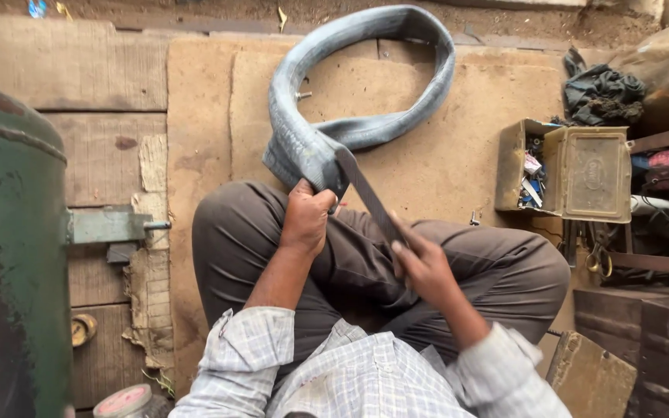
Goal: Manually file the surface of a motorcycle inner tube as part of a puncture repair.
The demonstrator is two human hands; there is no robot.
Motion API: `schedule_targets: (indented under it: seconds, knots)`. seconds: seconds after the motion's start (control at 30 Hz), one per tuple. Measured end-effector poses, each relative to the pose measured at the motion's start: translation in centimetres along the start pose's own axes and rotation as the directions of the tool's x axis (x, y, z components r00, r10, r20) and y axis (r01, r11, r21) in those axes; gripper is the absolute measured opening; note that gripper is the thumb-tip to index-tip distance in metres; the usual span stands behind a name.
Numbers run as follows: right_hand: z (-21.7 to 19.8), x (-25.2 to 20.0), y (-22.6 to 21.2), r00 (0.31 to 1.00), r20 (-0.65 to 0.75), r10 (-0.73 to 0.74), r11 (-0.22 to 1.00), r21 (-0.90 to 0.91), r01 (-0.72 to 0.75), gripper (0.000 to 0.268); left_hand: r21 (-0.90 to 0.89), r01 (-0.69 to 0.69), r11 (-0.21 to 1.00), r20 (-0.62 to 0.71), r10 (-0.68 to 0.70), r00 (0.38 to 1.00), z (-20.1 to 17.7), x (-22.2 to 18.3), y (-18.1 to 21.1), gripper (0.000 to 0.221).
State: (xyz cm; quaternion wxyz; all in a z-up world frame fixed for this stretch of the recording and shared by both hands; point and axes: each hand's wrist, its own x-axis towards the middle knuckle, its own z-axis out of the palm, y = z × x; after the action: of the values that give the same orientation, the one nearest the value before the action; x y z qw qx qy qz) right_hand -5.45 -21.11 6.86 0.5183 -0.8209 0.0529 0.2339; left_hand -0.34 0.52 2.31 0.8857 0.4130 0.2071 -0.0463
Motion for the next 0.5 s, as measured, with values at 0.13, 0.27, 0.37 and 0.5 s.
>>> schedule_targets:
  seconds: [0.13, 0.27, 0.37, 0.5]
  knots:
    - [1.9, 1.2, -0.4, 0.994, 0.014, 0.109, 0.970, 0.218, -0.109, 0.059, 0.043, 0.019, 0.999, 0.023, -0.020, 1.000, -0.5, 0.3, -0.8, 0.027]
    - [3.7, 6.7, -7.5, 0.976, -0.109, -0.187, 0.980, -0.083, 0.179, 0.054, 0.022, -0.029, 0.999, 0.062, 0.027, 0.998, -0.6, 0.2, -1.3, 0.028]
    - [3.5, 7.7, -9.2, 0.983, -0.131, -0.131, 0.991, -0.020, 0.129, 0.054, 0.049, -0.060, 0.997, 0.073, 0.056, 0.996, -0.2, -0.2, -0.8, 0.033]
    - [0.8, 5.2, -3.3, 0.972, -0.084, -0.221, 0.967, 0.108, 0.230, 0.052, 0.102, -0.096, 0.990, 0.044, 0.092, 0.995, 0.0, -1.2, 0.6, 0.041]
